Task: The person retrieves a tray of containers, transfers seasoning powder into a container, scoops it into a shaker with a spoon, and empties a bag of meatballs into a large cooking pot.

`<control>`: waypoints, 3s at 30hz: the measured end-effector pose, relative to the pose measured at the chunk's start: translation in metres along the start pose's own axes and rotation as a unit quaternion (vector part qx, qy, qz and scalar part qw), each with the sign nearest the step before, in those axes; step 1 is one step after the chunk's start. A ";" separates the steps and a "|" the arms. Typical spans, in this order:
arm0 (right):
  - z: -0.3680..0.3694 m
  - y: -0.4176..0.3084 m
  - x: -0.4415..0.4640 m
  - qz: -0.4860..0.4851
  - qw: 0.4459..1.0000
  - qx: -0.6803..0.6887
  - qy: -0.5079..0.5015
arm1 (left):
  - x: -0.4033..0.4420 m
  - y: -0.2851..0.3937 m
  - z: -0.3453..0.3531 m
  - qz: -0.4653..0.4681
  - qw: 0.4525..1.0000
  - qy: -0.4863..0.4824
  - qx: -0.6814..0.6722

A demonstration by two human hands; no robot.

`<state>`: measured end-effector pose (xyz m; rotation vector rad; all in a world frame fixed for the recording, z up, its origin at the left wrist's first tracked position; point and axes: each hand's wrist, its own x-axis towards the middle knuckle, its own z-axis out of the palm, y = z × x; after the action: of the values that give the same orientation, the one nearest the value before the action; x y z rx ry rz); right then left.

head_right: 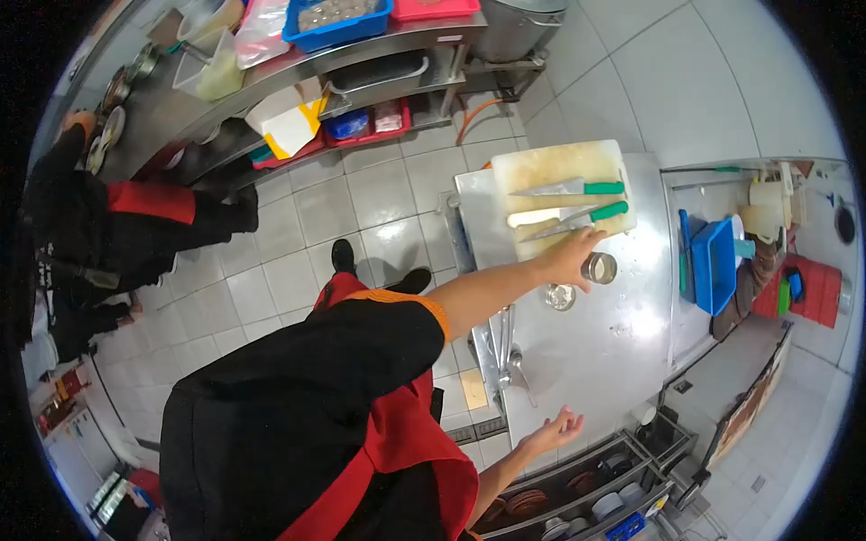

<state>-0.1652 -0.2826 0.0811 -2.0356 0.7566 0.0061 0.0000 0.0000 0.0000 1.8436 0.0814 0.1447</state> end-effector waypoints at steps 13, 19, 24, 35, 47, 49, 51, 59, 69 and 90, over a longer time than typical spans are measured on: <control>0.385 -0.094 -0.178 -0.567 0.570 -0.207 -0.558 | -0.244 -0.070 -0.227 -0.046 0.995 0.088 -0.019; 0.526 0.050 -0.285 0.212 0.540 -0.084 -0.810 | -0.365 -0.094 -0.324 -0.143 0.873 0.461 -0.067; 0.567 0.030 -0.429 0.182 0.606 -0.123 -0.764 | -0.464 -0.324 -0.259 -0.331 0.812 0.456 -0.152; 0.896 0.190 -0.376 -0.814 0.135 -0.354 -0.441 | -0.419 -0.658 -0.480 -0.141 0.577 0.632 -0.497; 0.962 0.163 -0.413 -0.863 0.236 -0.152 -0.420 | -0.381 -0.736 -0.519 0.031 0.510 0.684 -0.520; 0.951 0.166 -0.420 -0.861 0.240 -0.149 -0.423 | -0.400 -0.724 -0.495 0.026 0.487 0.669 -0.561; 0.934 0.170 -0.420 -0.860 0.207 -0.155 -0.441 | -0.423 -0.713 -0.467 -0.002 0.490 0.679 -0.547; 0.915 0.178 -0.421 -0.701 0.115 -0.228 -0.666 | -0.500 -0.665 -0.405 -0.064 0.548 0.588 -0.591; 0.942 0.105 -0.370 -0.714 0.253 -0.508 -0.410 | -0.500 -0.674 -0.392 -0.111 0.511 0.626 -0.578; 0.954 0.110 -0.369 -0.523 0.526 -0.418 -0.524 | -0.500 -0.677 -0.386 -0.102 0.518 0.619 -0.582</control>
<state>-0.2507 0.6034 -0.4358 -2.3943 -1.5628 0.9702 -0.5367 0.4875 -0.5753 0.0438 0.9478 1.0547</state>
